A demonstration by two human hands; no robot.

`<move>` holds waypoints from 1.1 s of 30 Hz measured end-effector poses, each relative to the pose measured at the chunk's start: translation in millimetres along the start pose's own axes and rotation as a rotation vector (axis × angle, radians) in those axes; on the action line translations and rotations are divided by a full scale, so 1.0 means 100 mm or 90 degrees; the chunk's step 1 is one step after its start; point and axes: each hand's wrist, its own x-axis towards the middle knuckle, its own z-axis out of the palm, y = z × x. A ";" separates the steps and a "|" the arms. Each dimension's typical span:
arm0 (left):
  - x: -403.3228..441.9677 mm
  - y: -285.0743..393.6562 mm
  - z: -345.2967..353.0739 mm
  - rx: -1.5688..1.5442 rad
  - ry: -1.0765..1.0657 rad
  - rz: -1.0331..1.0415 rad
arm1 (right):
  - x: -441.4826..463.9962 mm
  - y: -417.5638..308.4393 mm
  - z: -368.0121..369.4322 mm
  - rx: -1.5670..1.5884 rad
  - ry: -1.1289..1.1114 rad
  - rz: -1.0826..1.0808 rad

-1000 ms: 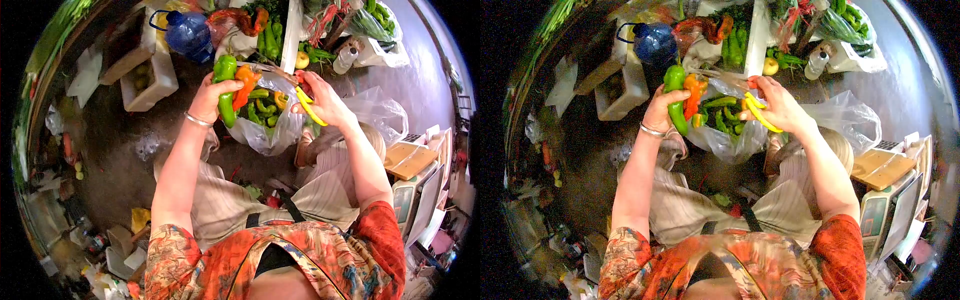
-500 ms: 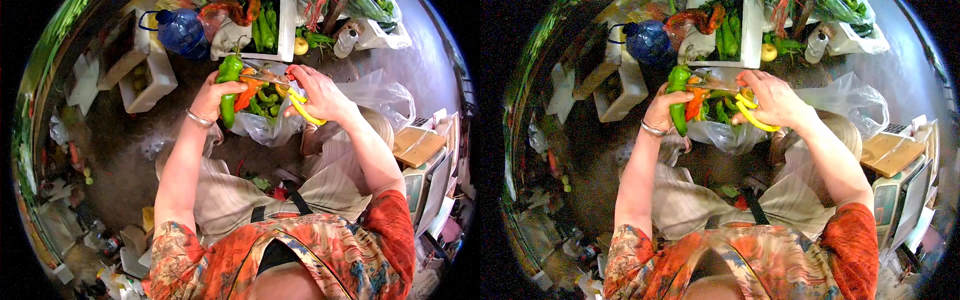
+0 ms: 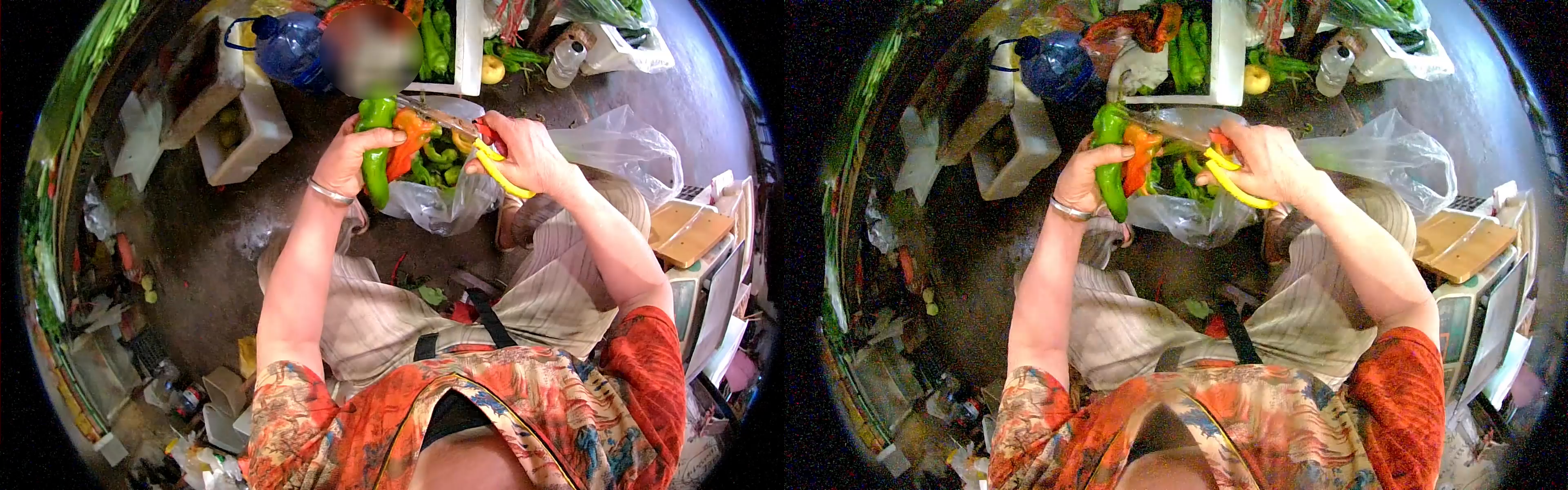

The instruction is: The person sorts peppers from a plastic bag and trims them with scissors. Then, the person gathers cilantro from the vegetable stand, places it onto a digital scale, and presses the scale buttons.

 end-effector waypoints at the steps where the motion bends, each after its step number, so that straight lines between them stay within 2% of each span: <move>1: -0.01 0.01 0.00 0.023 0.028 0.019 | 0.00 0.04 0.05 0.027 -0.016 0.011; 6: -0.05 0.08 0.05 0.149 0.077 0.073 | -0.01 0.11 0.16 0.122 -0.028 0.021; 9: -0.06 0.08 0.05 0.187 0.044 0.085 | 0.00 0.09 0.13 0.129 -0.060 0.026; 12: -0.06 0.03 0.05 0.350 0.016 0.084 | 0.01 0.10 0.11 0.136 -0.047 -0.007; 19: -0.03 -0.02 0.10 0.458 -0.048 0.045 | 0.00 0.09 0.11 0.100 -0.062 -0.036; 30: -0.03 -0.05 0.08 0.366 -0.075 0.012 | -0.02 0.05 0.09 0.078 -0.106 0.006; 32: -0.03 -0.03 0.06 0.379 -0.069 0.015 | 0.01 0.13 0.18 0.255 -0.123 0.037; 33: -0.04 -0.02 0.04 0.311 -0.071 0.030 | 0.01 0.17 0.23 0.252 -0.124 0.035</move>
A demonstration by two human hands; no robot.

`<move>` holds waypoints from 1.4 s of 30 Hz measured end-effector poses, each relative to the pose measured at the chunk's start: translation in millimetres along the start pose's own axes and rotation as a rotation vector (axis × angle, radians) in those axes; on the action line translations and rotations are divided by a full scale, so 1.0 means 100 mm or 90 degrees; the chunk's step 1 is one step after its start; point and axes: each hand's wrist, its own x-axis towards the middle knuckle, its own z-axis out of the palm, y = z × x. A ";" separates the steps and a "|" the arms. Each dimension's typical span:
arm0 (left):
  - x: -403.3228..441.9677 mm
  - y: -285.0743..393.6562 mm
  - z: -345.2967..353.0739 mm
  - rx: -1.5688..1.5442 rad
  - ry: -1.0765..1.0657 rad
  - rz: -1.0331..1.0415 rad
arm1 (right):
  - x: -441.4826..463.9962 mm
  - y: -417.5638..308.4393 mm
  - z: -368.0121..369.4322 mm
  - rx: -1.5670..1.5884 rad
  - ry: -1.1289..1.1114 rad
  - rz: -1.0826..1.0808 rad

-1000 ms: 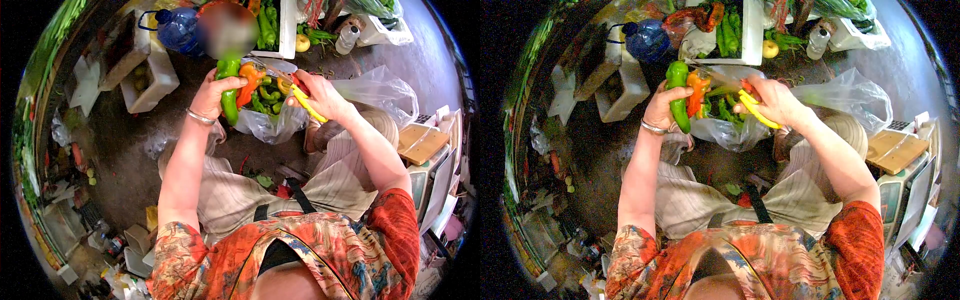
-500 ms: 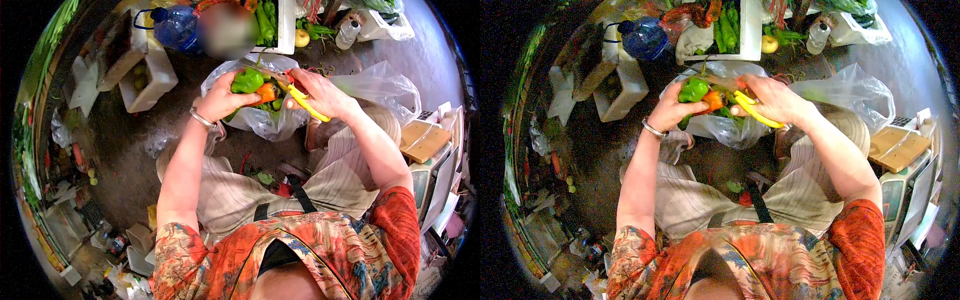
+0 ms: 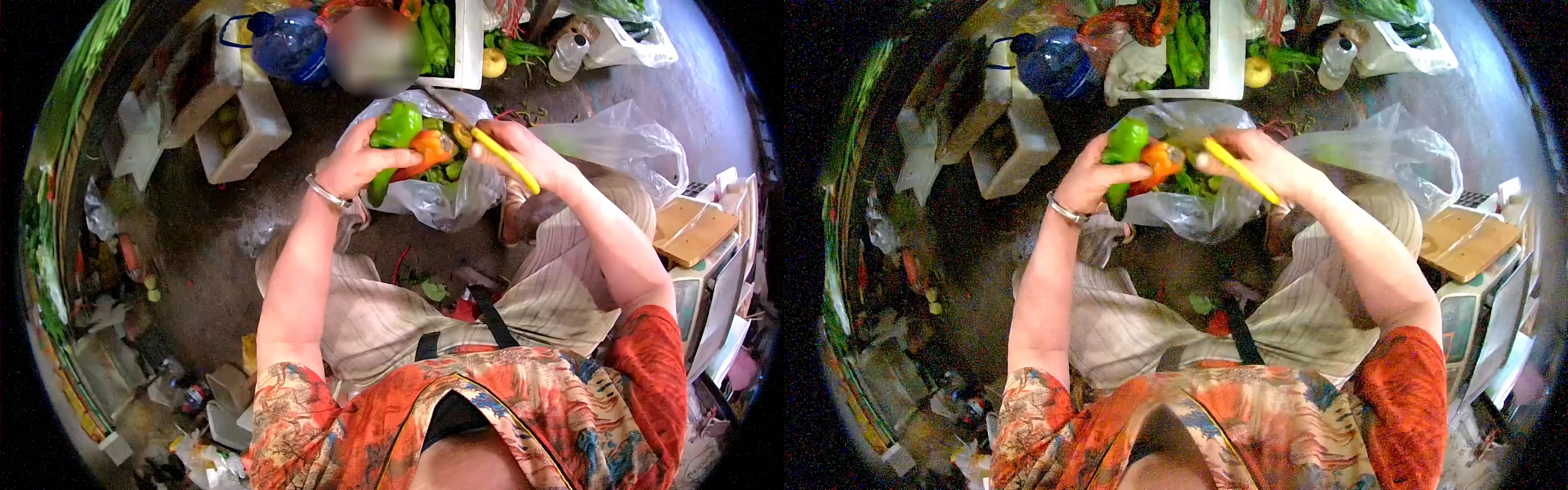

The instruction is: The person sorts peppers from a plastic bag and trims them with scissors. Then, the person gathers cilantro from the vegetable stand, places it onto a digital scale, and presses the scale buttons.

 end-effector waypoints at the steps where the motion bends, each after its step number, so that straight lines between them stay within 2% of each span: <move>1: -0.01 0.00 -0.01 -0.068 0.005 0.019 | 0.01 0.07 0.03 0.176 -0.028 0.053; 2: -0.01 0.02 -0.01 -0.070 0.009 0.022 | 0.04 0.13 0.04 0.351 -0.057 0.105; 4: -0.01 0.10 0.01 -0.230 0.039 0.009 | 0.08 0.17 0.02 0.370 -0.103 0.102; 7: 0.04 0.11 0.00 -0.338 0.027 0.023 | 0.11 0.07 0.13 0.606 -0.027 0.131; 8: 0.06 0.11 0.01 -0.403 0.034 0.030 | 0.17 0.05 0.19 0.603 -0.029 0.131; 10: 0.10 0.11 0.04 -0.439 0.037 0.038 | 0.27 0.01 0.31 0.554 0.070 0.073; 12: 0.13 0.13 0.07 -0.502 0.042 0.049 | 0.34 -0.06 0.34 0.576 0.083 0.096; 14: 0.15 0.11 0.08 -0.494 0.055 0.055 | 0.38 -0.18 0.35 0.587 0.081 0.058; 16: 0.19 0.07 0.06 -0.516 0.150 0.066 | 0.41 -0.27 0.37 0.619 0.067 0.049; 20: 0.17 0.06 0.02 -0.509 0.089 0.041 | 0.54 -0.11 0.47 0.614 0.116 0.057; 24: 0.14 0.07 -0.01 -0.496 0.096 0.034 | 0.66 0.04 0.46 0.757 0.104 0.034; 26: 0.14 0.07 0.00 -0.447 0.185 -0.022 | 0.75 0.21 0.49 0.707 0.113 -0.023; 27: 0.14 0.03 -0.03 -0.424 0.180 -0.021 | 0.69 -0.02 0.43 0.826 0.108 0.031; 30: 0.18 -0.06 -0.02 -0.358 0.250 -0.051 | 0.72 -0.05 0.41 0.851 0.096 0.059; 35: 0.11 0.00 0.00 -0.367 0.268 -0.052 | 0.93 0.13 0.26 0.823 0.125 0.050; 37: 0.10 0.01 -0.03 -0.362 0.265 -0.047 | 1.20 0.68 0.19 0.582 0.181 -0.033; 39: 0.09 0.02 -0.04 -0.358 0.262 -0.038 | 1.25 0.40 -0.05 0.841 0.146 0.120; 40: 0.08 0.03 -0.04 -0.359 0.264 -0.035 | 1.33 0.29 -0.16 0.851 0.182 0.197; 42: 0.06 0.06 -0.05 -0.346 0.266 -0.040 | 1.70 0.67 -0.33 0.649 0.298 0.188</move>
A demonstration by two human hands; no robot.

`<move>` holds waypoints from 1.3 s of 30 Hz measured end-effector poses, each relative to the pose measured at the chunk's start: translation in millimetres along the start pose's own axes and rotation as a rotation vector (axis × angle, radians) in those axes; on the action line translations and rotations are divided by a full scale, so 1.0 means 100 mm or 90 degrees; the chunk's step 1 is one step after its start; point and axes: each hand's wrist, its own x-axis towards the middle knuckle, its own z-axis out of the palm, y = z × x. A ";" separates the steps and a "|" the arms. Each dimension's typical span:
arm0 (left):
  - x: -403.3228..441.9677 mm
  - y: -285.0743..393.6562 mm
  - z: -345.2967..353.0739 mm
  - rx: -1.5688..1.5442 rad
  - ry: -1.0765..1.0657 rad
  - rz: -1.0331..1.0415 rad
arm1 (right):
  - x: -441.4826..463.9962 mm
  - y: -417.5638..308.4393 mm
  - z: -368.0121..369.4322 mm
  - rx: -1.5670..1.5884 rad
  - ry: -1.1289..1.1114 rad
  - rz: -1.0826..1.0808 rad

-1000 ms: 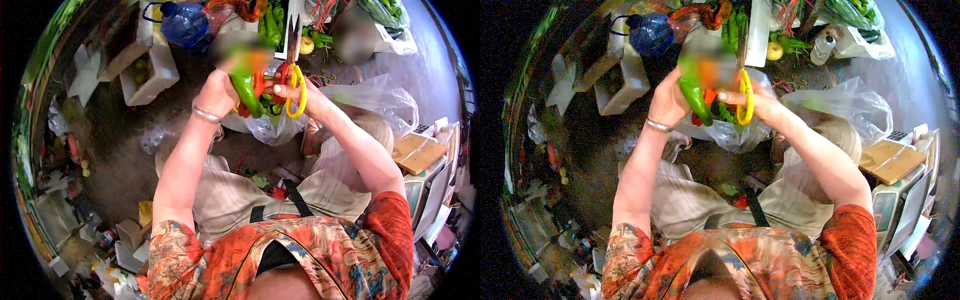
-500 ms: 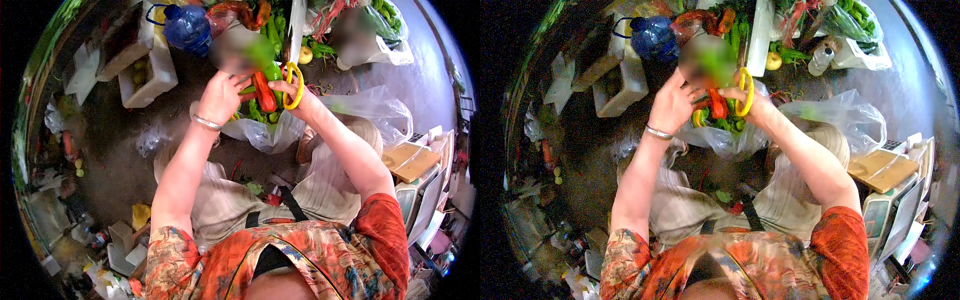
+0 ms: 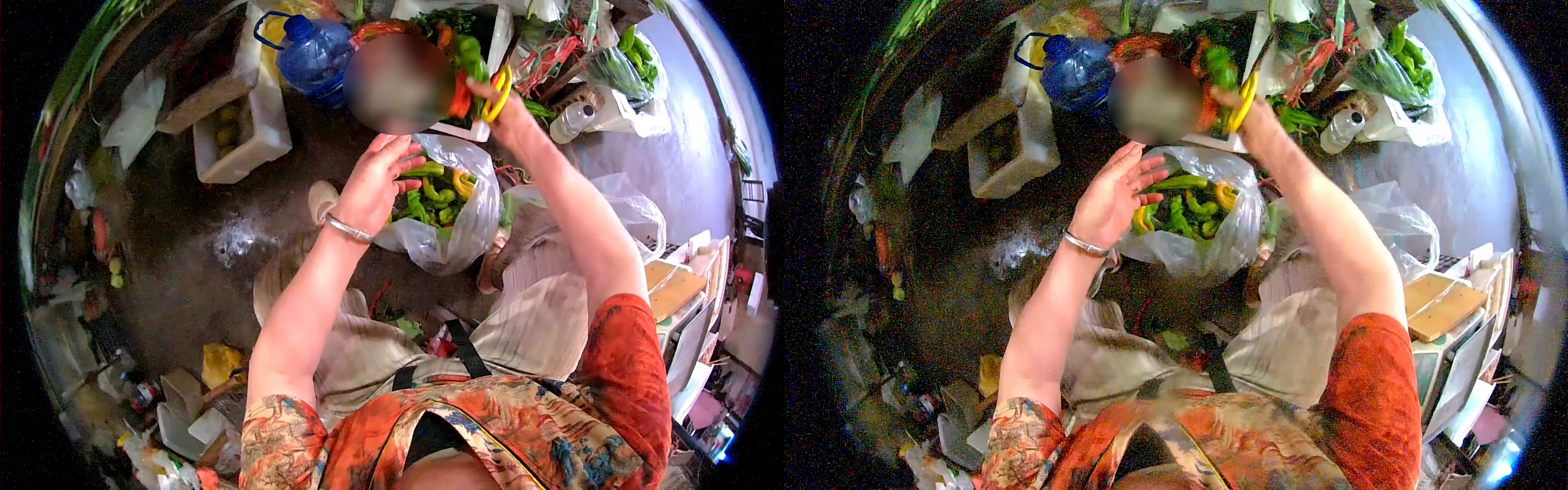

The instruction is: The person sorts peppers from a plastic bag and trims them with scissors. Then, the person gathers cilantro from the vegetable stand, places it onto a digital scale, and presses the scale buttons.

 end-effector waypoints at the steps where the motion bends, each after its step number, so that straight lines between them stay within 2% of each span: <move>1: 0.00 0.00 -0.01 -0.001 -0.003 0.005 | 0.13 -0.08 0.00 0.003 0.045 -0.010; 2: -0.01 -0.01 -0.02 -0.003 0.000 0.001 | 0.23 -0.15 0.00 0.005 0.091 -0.020; 4: 0.01 0.01 -0.04 -0.008 -0.007 0.010 | 0.32 -0.11 -0.12 0.079 0.070 -0.149; 7: -0.01 0.07 -0.02 0.006 -0.002 0.025 | 0.24 -0.03 -0.26 0.123 0.076 -0.093; 10: 0.01 0.08 -0.03 0.001 -0.014 0.028 | -0.18 0.05 -0.30 0.044 0.137 -0.054; 11: 0.02 0.08 -0.05 0.011 -0.013 0.033 | -0.30 0.05 -0.32 0.048 0.070 -0.037; 12: 0.01 0.08 -0.03 0.019 0.000 0.041 | -0.44 0.04 -0.34 0.051 0.005 -0.019; 14: 0.03 0.06 -0.05 0.035 -0.010 0.055 | -0.82 -0.11 -0.17 0.049 0.012 0.060; 17: 0.04 0.05 -0.02 0.086 -0.008 0.064 | -1.38 -0.20 -0.06 0.028 -0.079 0.142; 18: 0.06 0.02 -0.03 0.111 -0.015 0.070 | -1.52 -0.15 -0.09 -0.011 -0.132 0.155; 20: 0.11 -0.05 -0.06 0.156 -0.016 0.067 | -1.75 0.01 -0.10 -0.065 -0.122 0.243; 22: 0.14 -0.14 -0.06 0.207 -0.022 0.065 | -1.71 0.53 -0.37 -0.107 -0.173 0.342; 25: 0.22 -0.30 -0.07 0.454 -0.040 0.066 | -1.78 0.85 -0.35 -0.107 -0.135 0.416; 26: 0.25 -0.38 -0.10 0.457 -0.042 0.061 | -1.74 0.91 -0.39 -0.173 -0.181 0.460; 28: 0.25 -0.44 -0.10 0.775 -0.107 0.115 | -1.70 0.97 -0.41 -0.236 -0.231 0.504; 29: 0.20 -0.53 -0.08 0.917 -0.068 0.189 | -1.70 1.01 -0.43 -0.207 -0.160 0.535; 30: 0.18 -0.59 -0.10 0.917 -0.069 0.183 | -1.71 1.04 -0.44 -0.177 -0.088 0.567; 32: 0.18 -0.74 -0.18 1.224 -0.183 0.075 | -1.66 1.06 -0.45 -0.200 -0.050 0.586; 33: 0.16 -0.77 -0.18 1.243 -0.206 -0.025 | -1.62 1.08 -0.47 -0.176 -0.063 0.594; 34: 0.15 -0.78 -0.19 1.248 -0.206 -0.031 | -1.60 1.12 -0.48 -0.150 -0.077 0.603; 36: 0.12 -0.79 -0.26 1.370 -0.277 -0.183 | -1.63 1.15 -0.44 -0.146 -0.052 0.607; 38: 0.11 -0.85 -0.45 1.396 -0.263 -0.206 | -1.68 1.13 -0.39 -0.142 -0.027 0.612; 39: 0.09 -0.85 -0.51 1.420 -0.294 -0.247 | -1.71 1.11 -0.37 -0.206 -0.119 0.608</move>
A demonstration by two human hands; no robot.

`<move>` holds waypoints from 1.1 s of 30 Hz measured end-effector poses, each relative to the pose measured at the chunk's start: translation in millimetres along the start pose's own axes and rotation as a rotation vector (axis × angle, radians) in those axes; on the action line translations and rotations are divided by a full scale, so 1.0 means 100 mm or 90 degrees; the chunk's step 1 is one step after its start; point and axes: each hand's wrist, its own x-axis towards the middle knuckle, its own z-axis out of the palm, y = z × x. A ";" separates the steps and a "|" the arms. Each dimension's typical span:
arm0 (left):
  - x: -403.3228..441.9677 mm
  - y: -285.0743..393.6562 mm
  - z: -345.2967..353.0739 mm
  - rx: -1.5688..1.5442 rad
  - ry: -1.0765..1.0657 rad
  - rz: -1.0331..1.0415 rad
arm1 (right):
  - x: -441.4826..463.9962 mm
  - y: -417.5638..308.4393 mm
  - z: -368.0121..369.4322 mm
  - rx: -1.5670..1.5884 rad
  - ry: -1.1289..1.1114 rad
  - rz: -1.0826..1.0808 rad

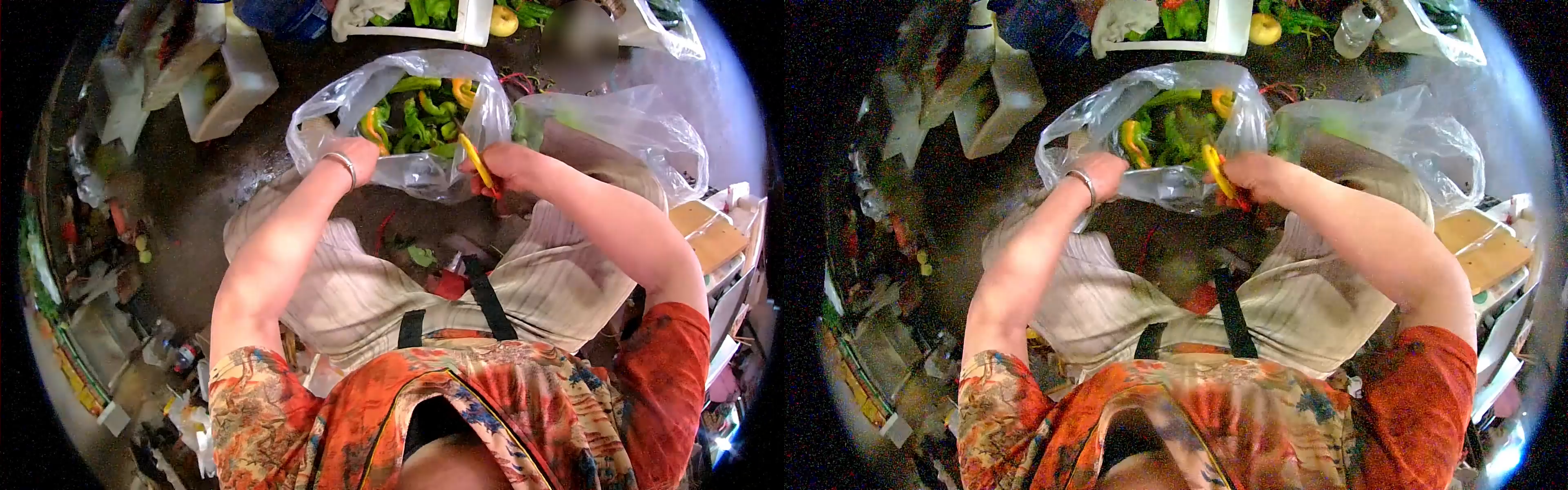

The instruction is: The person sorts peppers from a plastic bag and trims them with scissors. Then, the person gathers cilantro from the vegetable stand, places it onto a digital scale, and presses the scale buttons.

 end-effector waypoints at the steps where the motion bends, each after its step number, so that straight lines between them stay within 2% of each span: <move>1: 0.00 -0.02 0.04 0.028 -0.040 0.002 | -0.04 0.00 0.02 -0.097 -0.048 -0.009; 3: -0.02 -0.02 0.06 0.050 -0.069 0.021 | -0.07 0.06 0.02 -0.089 -0.041 -0.023; 5: -0.06 -0.01 0.02 0.058 -0.096 0.091 | 0.01 0.16 0.00 -0.379 0.013 -0.112; 6: -0.01 -0.03 0.03 0.061 -0.102 0.093 | -0.30 -0.02 0.11 -0.668 0.066 -0.182; 7: 0.08 -0.07 0.02 0.038 -0.055 0.077 | -0.33 0.01 0.13 -0.663 0.064 -0.182; 9: 0.31 -0.12 0.01 0.014 -0.008 0.062 | -0.37 0.06 0.16 -0.917 0.122 -0.312; 11: 0.61 -0.07 0.05 -0.157 0.055 0.091 | -0.46 0.00 0.19 -0.933 0.131 -0.307; 12: 0.75 -0.03 0.09 -0.156 0.052 0.093 | -0.48 -0.04 0.18 -0.959 0.137 -0.312; 14: 1.05 0.03 0.18 -0.483 0.138 -0.076 | -0.53 -0.13 0.15 -0.977 0.146 -0.316; 15: 1.31 -0.03 0.42 -0.478 0.132 -0.074 | -0.56 -0.19 0.14 -0.999 0.158 -0.335; 16: 1.63 -0.11 0.75 -0.494 0.285 -0.175 | -0.58 -0.23 0.12 -1.022 0.170 -0.353; 17: 1.70 -0.10 0.83 -0.512 0.319 -0.238 | -0.57 -0.24 0.09 -1.015 0.170 -0.348; 19: 1.83 -0.08 0.99 -0.553 0.396 -0.359 | -0.58 -0.22 0.02 -0.982 0.271 -0.483; 20: 1.89 -0.11 1.07 -0.575 0.405 -0.407 | -0.58 -0.22 0.01 -0.980 0.264 -0.477; 21: 1.92 -0.14 1.12 -0.589 0.390 -0.426 | -0.62 -0.24 -0.01 -0.966 0.282 -0.527; 22: 1.95 -0.19 1.16 -0.622 0.346 -0.423 | -0.65 -0.26 -0.01 -0.949 0.302 -0.576; 25: 2.03 -0.33 1.31 -0.732 0.212 -0.381 | -0.71 -0.36 0.02 -0.972 0.322 -0.542; 27: 2.09 -0.36 1.40 -0.771 0.168 -0.359 | -0.71 -0.35 -0.03 -0.979 0.320 -0.551; 32: 2.14 -0.29 1.43 -0.695 0.234 -0.353 | -0.72 -0.39 -0.10 -1.007 0.341 -0.554; 33: 2.09 -0.26 1.35 -0.657 0.264 -0.358 | -0.71 -0.41 -0.12 -0.984 0.297 -0.535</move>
